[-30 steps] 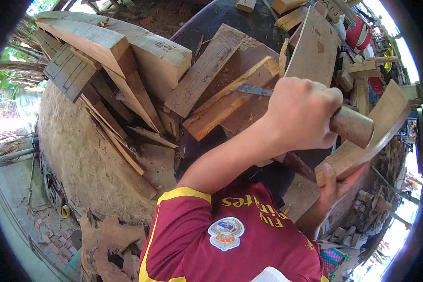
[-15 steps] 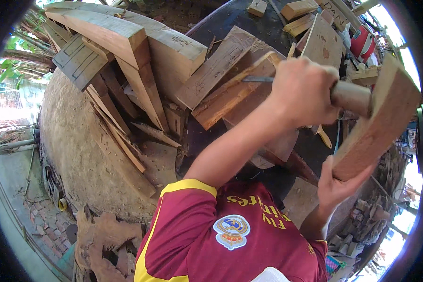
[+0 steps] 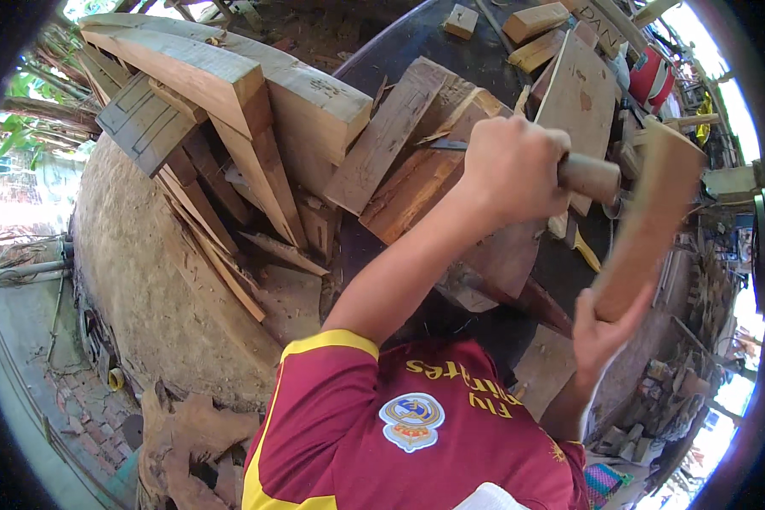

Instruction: The person uses a chisel and a wooden mallet to carve a rectangular piece of wood on a workbench. They repeatedly strike the chisel to remove wood shavings, occasionally pausing to inspect the piece or brush away debris with a small brush. The person handles the wood and tools with both hands, adjusting the wood's position as needed.

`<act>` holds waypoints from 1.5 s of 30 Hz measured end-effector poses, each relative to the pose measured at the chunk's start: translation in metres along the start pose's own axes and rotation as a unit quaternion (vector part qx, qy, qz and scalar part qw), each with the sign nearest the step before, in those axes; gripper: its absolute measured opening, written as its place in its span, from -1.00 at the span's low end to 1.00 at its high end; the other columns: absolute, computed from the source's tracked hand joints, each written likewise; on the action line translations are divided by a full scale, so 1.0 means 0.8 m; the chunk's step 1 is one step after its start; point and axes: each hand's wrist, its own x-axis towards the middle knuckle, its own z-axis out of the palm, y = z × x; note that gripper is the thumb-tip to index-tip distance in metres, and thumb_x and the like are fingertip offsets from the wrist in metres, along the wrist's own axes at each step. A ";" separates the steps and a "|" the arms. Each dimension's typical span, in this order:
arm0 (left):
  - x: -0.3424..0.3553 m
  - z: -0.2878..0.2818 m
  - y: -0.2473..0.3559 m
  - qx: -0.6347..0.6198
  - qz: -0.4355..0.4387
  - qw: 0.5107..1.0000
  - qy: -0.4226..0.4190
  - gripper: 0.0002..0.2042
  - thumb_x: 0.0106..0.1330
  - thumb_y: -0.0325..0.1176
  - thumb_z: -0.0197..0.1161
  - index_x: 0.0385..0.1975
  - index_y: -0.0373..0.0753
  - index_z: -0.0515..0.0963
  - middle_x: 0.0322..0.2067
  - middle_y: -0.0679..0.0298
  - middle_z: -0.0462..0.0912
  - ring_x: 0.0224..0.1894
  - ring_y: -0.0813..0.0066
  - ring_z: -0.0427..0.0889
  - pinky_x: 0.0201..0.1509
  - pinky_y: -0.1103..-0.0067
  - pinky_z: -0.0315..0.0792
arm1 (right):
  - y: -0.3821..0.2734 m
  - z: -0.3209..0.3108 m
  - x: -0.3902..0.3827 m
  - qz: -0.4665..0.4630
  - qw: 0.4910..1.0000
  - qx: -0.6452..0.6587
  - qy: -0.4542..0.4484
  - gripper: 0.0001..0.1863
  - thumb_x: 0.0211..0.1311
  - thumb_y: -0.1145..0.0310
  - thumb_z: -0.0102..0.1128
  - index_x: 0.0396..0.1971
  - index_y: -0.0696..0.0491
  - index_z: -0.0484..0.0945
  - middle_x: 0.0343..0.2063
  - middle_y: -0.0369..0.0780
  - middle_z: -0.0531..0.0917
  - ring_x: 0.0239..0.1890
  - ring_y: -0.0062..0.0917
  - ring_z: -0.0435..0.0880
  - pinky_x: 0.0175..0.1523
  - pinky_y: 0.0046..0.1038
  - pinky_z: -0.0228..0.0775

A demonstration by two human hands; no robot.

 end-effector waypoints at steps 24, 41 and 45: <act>-0.006 -0.106 -0.014 -0.441 -0.134 0.779 0.426 -0.74 0.11 -0.45 0.18 -0.76 -0.17 0.29 -0.82 0.39 0.16 -0.79 0.59 0.11 -0.64 0.62 0.06 | -0.061 0.028 -0.032 0.181 0.880 0.375 -0.226 0.00 -0.20 0.47 0.28 0.34 0.17 -0.03 0.24 0.01 0.26 0.34 -0.29 0.17 0.36 -0.32 -0.03; -0.006 -0.078 0.019 -0.379 -0.083 0.865 0.318 -0.76 0.04 -0.61 0.18 -0.72 -0.21 0.27 -0.81 0.39 0.18 -0.84 0.62 0.13 -0.74 0.65 0.04 | -0.070 0.029 -0.029 0.225 0.818 0.458 -0.265 0.02 -0.25 0.61 0.19 0.36 0.13 -0.05 0.28 -0.04 0.20 0.36 -0.34 0.15 0.38 -0.33 -0.07; -0.006 -0.076 0.020 -0.384 -0.071 0.871 0.299 -0.76 0.04 -0.62 0.17 -0.72 -0.22 0.27 -0.81 0.38 0.19 -0.84 0.63 0.13 -0.74 0.65 0.04 | -0.069 0.026 -0.030 0.225 0.823 0.449 -0.267 0.01 -0.24 0.61 0.19 0.36 0.13 -0.04 0.27 -0.04 0.23 0.35 -0.33 0.17 0.38 -0.34 -0.06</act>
